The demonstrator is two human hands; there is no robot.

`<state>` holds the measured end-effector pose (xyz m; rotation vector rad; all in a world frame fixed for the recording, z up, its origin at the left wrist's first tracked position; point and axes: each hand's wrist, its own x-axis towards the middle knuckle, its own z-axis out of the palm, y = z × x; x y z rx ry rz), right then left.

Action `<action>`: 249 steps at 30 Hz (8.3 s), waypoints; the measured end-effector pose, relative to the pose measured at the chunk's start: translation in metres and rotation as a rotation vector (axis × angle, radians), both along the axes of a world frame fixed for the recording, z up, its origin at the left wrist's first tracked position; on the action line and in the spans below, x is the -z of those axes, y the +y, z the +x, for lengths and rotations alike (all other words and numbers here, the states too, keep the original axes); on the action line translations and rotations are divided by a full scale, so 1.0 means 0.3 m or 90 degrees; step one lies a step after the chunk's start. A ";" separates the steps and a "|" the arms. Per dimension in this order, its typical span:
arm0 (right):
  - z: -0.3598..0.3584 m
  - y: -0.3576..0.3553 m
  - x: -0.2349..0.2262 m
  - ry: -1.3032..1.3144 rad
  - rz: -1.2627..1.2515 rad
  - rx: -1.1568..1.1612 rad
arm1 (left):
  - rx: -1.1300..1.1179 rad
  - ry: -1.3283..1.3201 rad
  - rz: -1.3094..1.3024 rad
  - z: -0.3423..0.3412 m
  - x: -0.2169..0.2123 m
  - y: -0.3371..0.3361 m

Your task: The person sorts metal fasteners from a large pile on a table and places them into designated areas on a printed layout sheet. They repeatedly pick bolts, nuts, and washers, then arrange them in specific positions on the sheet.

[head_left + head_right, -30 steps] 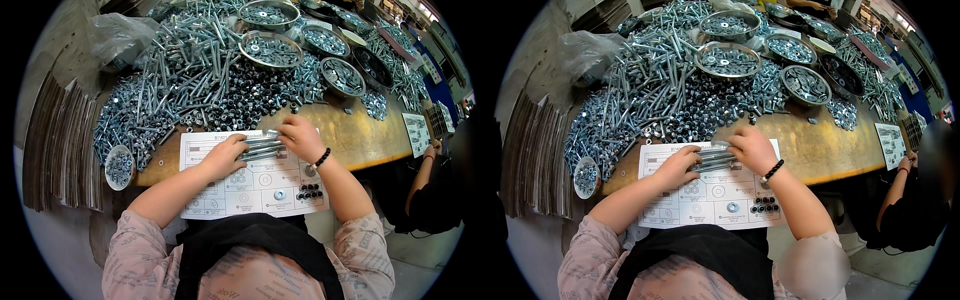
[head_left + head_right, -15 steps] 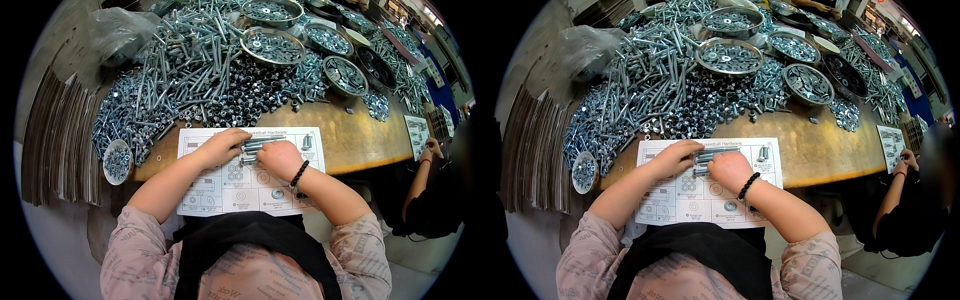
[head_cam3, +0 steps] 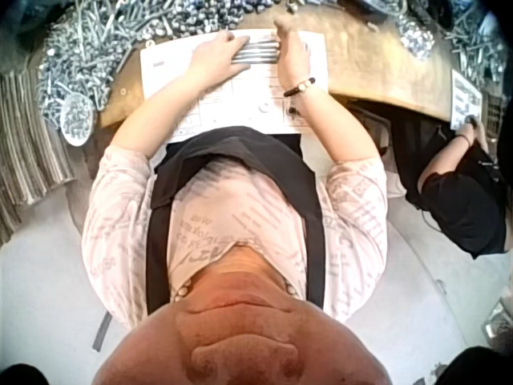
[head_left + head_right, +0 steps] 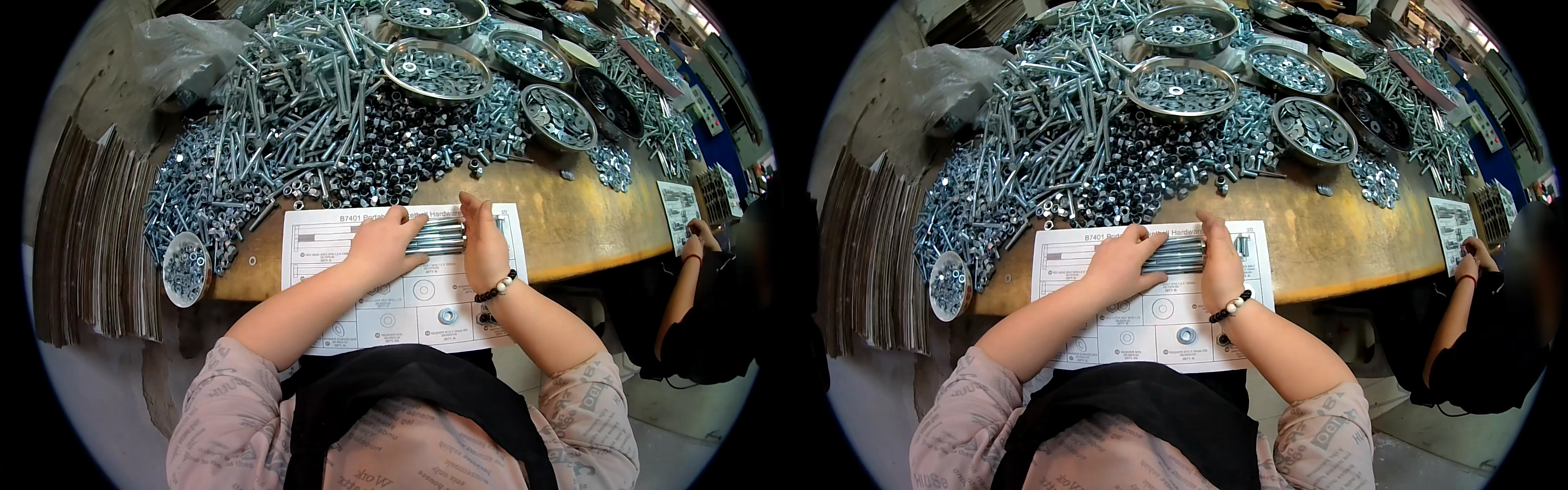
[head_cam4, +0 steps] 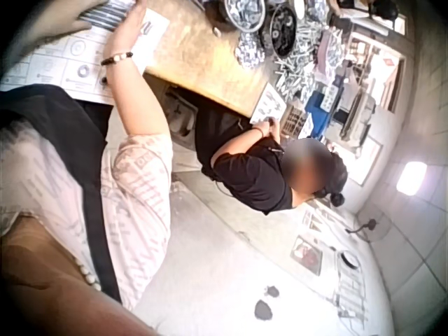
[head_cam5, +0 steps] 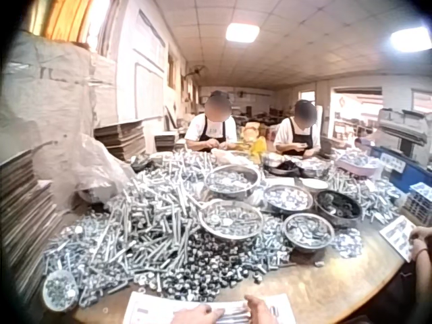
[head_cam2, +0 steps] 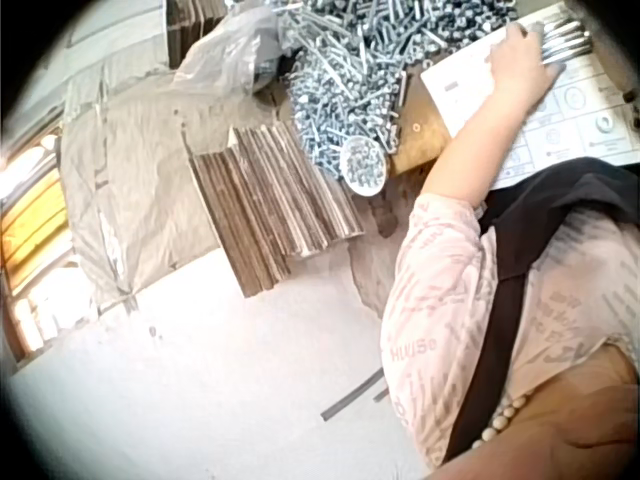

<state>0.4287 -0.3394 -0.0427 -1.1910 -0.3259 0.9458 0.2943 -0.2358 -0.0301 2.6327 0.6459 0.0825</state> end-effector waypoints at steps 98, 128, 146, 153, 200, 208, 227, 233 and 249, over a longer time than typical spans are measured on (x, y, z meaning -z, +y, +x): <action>-0.217 0.004 -0.057 -0.902 -0.226 -0.486 | 0.083 -0.140 -0.140 -0.285 0.034 0.024; -0.551 0.696 0.015 -1.171 -0.109 -0.496 | -0.143 0.091 0.465 -0.677 -0.007 0.569; -0.422 0.372 -0.105 -1.024 -0.018 -0.560 | -0.340 -0.249 -0.068 -0.664 -0.113 0.263; -0.427 0.088 -0.053 -1.058 -0.033 -0.554 | -0.093 -0.211 -0.056 -0.602 0.022 0.071; -0.251 -0.003 -0.157 -0.954 -0.110 -0.375 | -0.246 0.322 0.300 -0.959 -0.143 0.372; -0.221 -0.042 -0.157 -0.923 -0.112 -0.337 | -0.337 0.117 0.344 -0.870 -0.202 0.287; -0.414 0.013 -0.047 -1.026 -0.055 -0.426 | -0.063 -0.164 -0.055 -0.633 -0.002 0.054; -0.422 0.036 -0.020 -1.057 -0.054 -0.422 | -0.031 -0.117 -0.058 -0.638 0.022 0.072; -0.027 -0.394 -0.117 -0.901 -0.267 -0.029 | -0.202 -0.072 -0.071 -0.492 0.032 0.327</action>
